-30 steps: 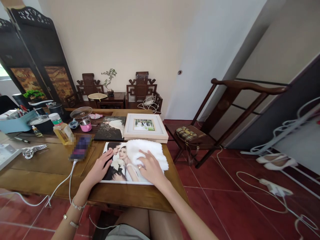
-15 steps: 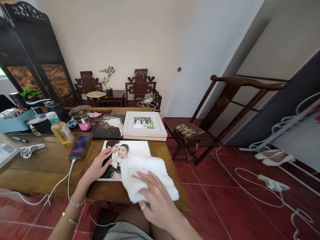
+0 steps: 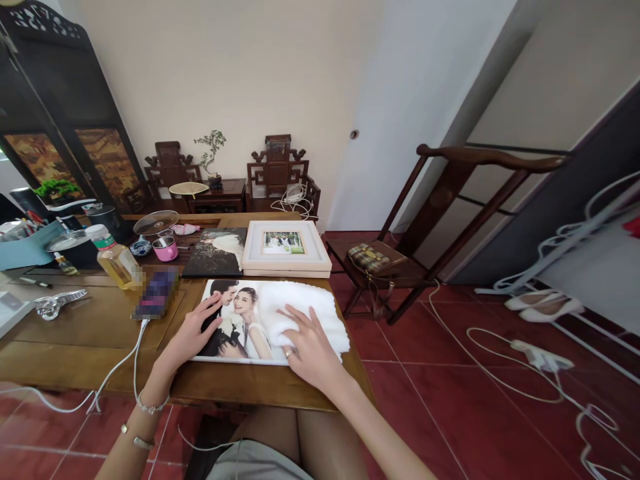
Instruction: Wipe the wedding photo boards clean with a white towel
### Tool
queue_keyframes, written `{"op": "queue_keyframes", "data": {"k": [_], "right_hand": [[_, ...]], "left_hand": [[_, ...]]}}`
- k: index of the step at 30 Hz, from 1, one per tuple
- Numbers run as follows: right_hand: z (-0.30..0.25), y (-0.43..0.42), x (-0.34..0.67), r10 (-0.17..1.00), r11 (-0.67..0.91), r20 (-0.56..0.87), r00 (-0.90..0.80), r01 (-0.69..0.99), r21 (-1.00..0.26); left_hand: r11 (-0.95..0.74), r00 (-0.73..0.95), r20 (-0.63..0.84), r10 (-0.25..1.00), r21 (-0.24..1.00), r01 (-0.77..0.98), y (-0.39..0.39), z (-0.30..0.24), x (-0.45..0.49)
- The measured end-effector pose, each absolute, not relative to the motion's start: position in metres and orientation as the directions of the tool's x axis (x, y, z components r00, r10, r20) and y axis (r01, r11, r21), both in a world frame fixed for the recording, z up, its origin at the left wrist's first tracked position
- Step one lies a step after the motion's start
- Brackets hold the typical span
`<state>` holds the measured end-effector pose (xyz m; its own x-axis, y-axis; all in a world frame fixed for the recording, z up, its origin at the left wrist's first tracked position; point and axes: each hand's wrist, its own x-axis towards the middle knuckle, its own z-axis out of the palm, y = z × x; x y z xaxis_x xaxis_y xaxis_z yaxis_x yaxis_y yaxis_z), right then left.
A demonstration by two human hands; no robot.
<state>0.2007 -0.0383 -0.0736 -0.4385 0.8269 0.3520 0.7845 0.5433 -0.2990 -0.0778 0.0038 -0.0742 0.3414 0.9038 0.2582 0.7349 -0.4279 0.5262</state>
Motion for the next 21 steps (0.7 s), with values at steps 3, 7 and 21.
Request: {"op": "queue_keyframes", "data": {"k": [3,7,21], "right_hand": [[-0.072,-0.057,0.201,0.815,0.561,0.360,-0.454,0.773,-0.297],[-0.065,-0.060,0.204,0.810,0.578,0.330,-0.485,0.754,-0.311],[-0.061,-0.038,0.190,0.826,0.552,0.302,-0.476,0.791,-0.263]], "left_hand": [[-0.427,0.349,0.246,0.904,0.526,0.736,0.002,-0.073,-0.079],[-0.425,0.346,0.247,0.905,0.517,0.743,0.000,-0.076,-0.078],[-0.430,0.340,0.263,0.903,0.530,0.731,-0.003,-0.077,-0.077]]}}
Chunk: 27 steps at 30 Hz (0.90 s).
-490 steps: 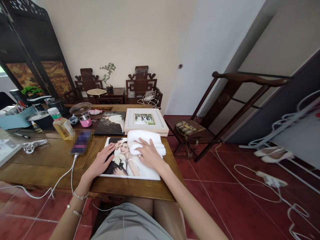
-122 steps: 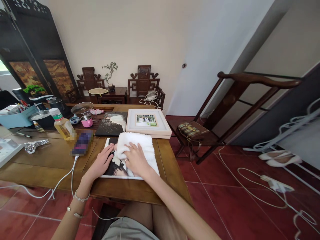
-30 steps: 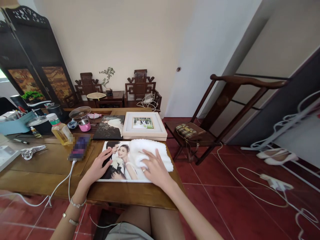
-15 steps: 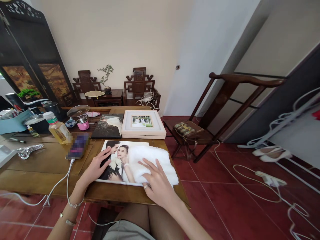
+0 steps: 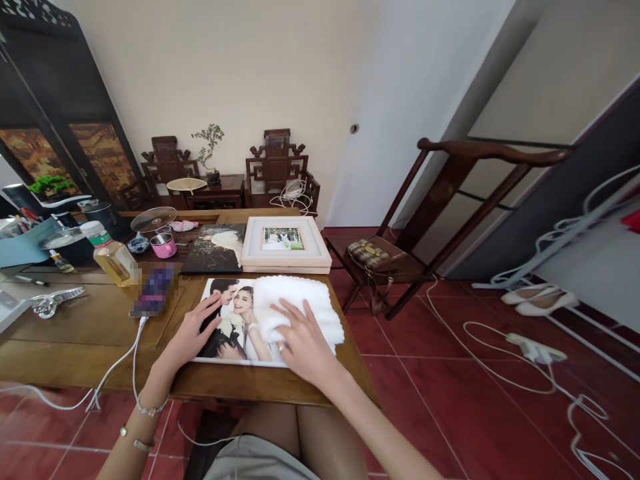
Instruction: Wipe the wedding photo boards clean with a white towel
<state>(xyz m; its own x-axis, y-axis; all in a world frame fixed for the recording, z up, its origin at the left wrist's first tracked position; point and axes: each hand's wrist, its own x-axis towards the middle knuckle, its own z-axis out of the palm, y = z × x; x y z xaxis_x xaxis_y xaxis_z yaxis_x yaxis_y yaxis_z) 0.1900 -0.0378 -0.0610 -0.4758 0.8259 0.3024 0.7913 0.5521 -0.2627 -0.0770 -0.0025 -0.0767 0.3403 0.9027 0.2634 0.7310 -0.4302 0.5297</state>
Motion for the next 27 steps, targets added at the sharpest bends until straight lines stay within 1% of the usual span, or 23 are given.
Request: {"op": "queue_keyframes", "data": {"k": [5,8,14,20,23,27], "right_hand": [[-0.066,-0.100,0.184,0.743,0.655,0.348,-0.572,0.729,-0.199],[-0.066,-0.107,0.185,0.717,0.683,0.359,-0.598,0.706,-0.187],[-0.057,-0.052,0.191,0.781,0.617,0.321,-0.536,0.741,-0.265],[-0.061,0.001,0.190,0.827,0.547,0.314,-0.466,0.797,-0.257],[-0.066,-0.003,0.188,0.825,0.541,0.339,-0.452,0.804,-0.247],[-0.067,-0.039,0.184,0.796,0.576,0.375,-0.476,0.786,-0.224]], "left_hand": [[-0.415,0.323,0.262,0.910,0.540,0.732,-0.003,-0.075,-0.075],[-0.415,0.324,0.260,0.910,0.536,0.735,-0.002,-0.075,-0.075],[-0.428,0.351,0.245,0.904,0.523,0.737,-0.002,-0.074,-0.077],[-0.441,0.364,0.250,0.897,0.532,0.722,-0.002,-0.072,-0.077],[-0.434,0.354,0.250,0.901,0.532,0.728,-0.002,-0.073,-0.076],[-0.428,0.347,0.251,0.904,0.536,0.727,-0.002,-0.076,-0.075]]}}
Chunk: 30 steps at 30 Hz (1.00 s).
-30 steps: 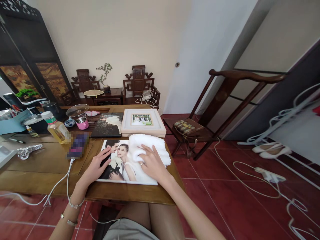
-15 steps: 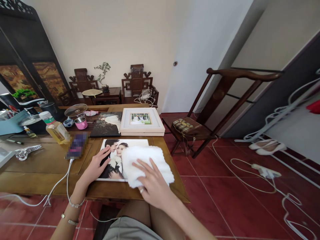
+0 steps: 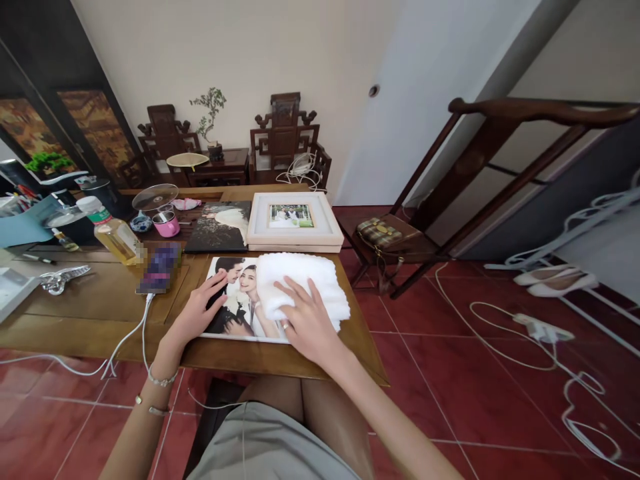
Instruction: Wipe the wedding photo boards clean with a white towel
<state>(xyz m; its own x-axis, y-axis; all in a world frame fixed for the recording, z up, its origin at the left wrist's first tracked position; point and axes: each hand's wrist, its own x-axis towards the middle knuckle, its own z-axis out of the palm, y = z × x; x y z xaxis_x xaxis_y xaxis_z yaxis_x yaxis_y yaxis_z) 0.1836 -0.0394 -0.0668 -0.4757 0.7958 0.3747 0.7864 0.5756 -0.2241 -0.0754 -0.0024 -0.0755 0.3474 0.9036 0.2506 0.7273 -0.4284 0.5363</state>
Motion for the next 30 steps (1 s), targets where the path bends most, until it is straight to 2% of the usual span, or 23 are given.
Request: {"op": "queue_keyframes", "data": {"k": [4,8,12,19,26,30], "right_hand": [[-0.061,-0.090,0.180,0.759,0.634,0.361,-0.542,0.741,-0.221],[-0.053,-0.111,0.180,0.771,0.634,0.304,-0.560,0.721,-0.281],[-0.052,-0.076,0.186,0.818,0.573,0.292,-0.496,0.752,-0.327],[-0.056,-0.002,0.180,0.909,0.384,0.287,-0.303,0.877,-0.288],[-0.055,-0.070,0.173,0.844,0.518,0.305,-0.441,0.816,-0.256],[-0.051,-0.115,0.177,0.796,0.602,0.286,-0.534,0.748,-0.279]], "left_hand": [[-0.420,0.344,0.240,0.907,0.539,0.730,-0.003,-0.075,-0.075],[-0.418,0.346,0.235,0.908,0.531,0.737,-0.004,-0.072,-0.074],[-0.423,0.354,0.233,0.906,0.523,0.739,-0.004,-0.071,-0.074],[-0.427,0.357,0.235,0.904,0.520,0.740,-0.003,-0.072,-0.076],[-0.424,0.347,0.245,0.905,0.525,0.738,-0.004,-0.074,-0.074],[-0.421,0.342,0.246,0.907,0.530,0.736,-0.005,-0.074,-0.074]]}}
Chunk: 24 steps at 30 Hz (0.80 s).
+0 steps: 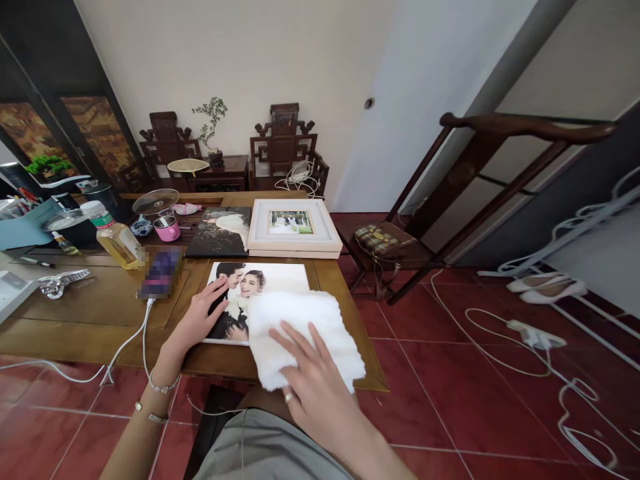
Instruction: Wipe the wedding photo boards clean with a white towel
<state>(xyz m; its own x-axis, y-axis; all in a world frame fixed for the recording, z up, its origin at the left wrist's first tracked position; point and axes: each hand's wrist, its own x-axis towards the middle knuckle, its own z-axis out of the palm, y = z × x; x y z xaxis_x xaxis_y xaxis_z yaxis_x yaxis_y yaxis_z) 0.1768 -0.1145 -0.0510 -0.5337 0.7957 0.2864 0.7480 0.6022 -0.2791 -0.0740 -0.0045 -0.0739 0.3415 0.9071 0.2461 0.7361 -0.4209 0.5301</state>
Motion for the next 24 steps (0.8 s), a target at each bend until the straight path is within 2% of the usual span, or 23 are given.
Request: {"op": "queue_keyframes", "data": {"k": [6,14,17,24], "right_hand": [[-0.052,-0.089,0.187,0.798,0.601,0.309,-0.517,0.721,-0.345],[-0.054,-0.006,0.182,0.866,0.489,0.280,-0.414,0.817,-0.304],[-0.053,-0.018,0.176,0.858,0.503,0.283,-0.429,0.812,-0.295],[-0.056,-0.107,0.171,0.791,0.606,0.291,-0.539,0.757,-0.244]], "left_hand": [[-0.420,0.340,0.246,0.908,0.535,0.733,-0.005,-0.073,-0.075],[-0.423,0.348,0.240,0.906,0.522,0.741,-0.005,-0.071,-0.075],[-0.424,0.347,0.244,0.905,0.524,0.738,-0.005,-0.071,-0.076],[-0.421,0.339,0.249,0.907,0.524,0.740,-0.004,-0.074,-0.075]]}}
